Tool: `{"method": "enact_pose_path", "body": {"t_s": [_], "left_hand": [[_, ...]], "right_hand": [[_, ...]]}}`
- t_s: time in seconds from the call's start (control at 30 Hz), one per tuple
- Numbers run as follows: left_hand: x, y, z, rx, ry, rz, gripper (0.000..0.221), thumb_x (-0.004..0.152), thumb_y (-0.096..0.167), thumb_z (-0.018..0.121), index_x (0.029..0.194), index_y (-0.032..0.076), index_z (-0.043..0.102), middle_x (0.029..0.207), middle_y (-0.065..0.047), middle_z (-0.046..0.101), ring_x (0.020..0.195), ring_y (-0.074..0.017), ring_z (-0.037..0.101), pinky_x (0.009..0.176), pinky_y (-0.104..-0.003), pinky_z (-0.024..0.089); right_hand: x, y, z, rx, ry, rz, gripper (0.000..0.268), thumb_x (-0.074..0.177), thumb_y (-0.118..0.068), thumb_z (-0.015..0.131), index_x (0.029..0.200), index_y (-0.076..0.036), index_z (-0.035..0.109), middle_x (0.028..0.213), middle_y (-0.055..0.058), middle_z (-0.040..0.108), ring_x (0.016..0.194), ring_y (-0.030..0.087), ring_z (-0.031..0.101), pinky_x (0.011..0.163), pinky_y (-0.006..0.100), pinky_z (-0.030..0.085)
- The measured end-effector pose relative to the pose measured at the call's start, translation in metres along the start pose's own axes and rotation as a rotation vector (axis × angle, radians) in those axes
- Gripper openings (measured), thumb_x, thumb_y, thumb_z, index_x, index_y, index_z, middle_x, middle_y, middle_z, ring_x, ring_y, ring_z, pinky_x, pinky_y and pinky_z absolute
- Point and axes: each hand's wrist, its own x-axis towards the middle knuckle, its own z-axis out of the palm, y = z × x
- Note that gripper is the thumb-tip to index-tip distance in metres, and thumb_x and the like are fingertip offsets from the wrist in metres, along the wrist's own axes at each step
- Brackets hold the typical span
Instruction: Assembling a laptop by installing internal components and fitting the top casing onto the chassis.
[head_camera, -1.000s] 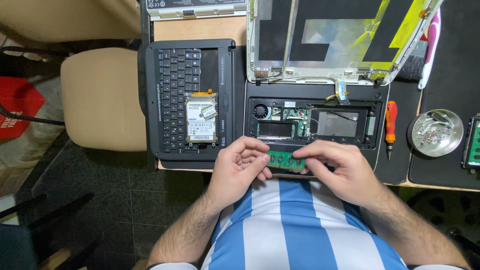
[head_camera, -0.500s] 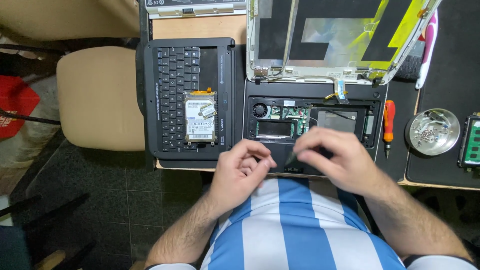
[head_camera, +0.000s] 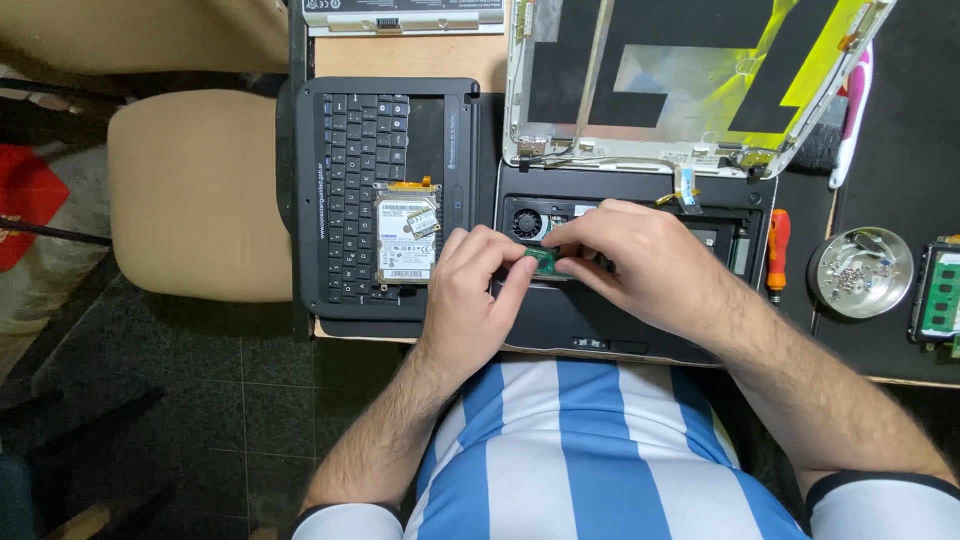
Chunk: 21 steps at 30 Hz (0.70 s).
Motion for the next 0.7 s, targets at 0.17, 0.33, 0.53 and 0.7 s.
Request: {"method": "enact_pose_path", "body": {"t_s": [0.17,0.33,0.53,0.7], "left_hand": [[-0.003,-0.002,-0.002,-0.002,-0.006,-0.043,0.016,0.121,0.022,0.077,0.118,0.010,0.088,0.104,-0.007,0.075,0.101,-0.0249,0.069,0.089,-0.043,0.060],[-0.015,0.000,-0.008,0.201,0.047,0.049,0.030,0.117,0.020,0.083,0.146,0.012,0.082,0.122,-0.007,0.072,0.113,-0.0299,0.068,0.097,-0.049,0.055],[-0.027,0.008,-0.016,0.404,-0.120,0.160,0.086,0.096,0.047,0.102,0.167,0.011,0.067,0.157,-0.011,0.062,0.141,-0.0363,0.053,0.120,-0.055,0.038],[-0.023,0.014,-0.017,0.419,-0.318,0.190,0.116,0.086,0.049,0.112,0.178,0.005,0.057,0.174,-0.019,0.055,0.148,-0.0388,0.044,0.131,-0.058,0.031]], "right_hand": [[-0.004,0.005,0.000,0.032,0.013,0.051,0.033,0.106,-0.004,0.090,0.138,-0.012,0.088,0.111,0.010,0.093,0.104,0.027,0.089,0.094,0.041,0.075],[-0.004,0.015,0.003,-0.054,-0.006,0.037,0.025,0.107,-0.006,0.091,0.130,-0.015,0.091,0.108,0.008,0.092,0.104,0.024,0.089,0.091,0.036,0.074],[-0.003,0.014,0.004,-0.083,-0.053,0.053,0.021,0.108,-0.007,0.090,0.128,-0.014,0.092,0.108,0.008,0.093,0.104,0.024,0.089,0.091,0.035,0.075],[-0.001,0.012,0.002,-0.094,-0.079,0.061,0.020,0.108,-0.007,0.090,0.127,-0.013,0.092,0.109,0.009,0.093,0.104,0.023,0.089,0.089,0.035,0.075]]}}
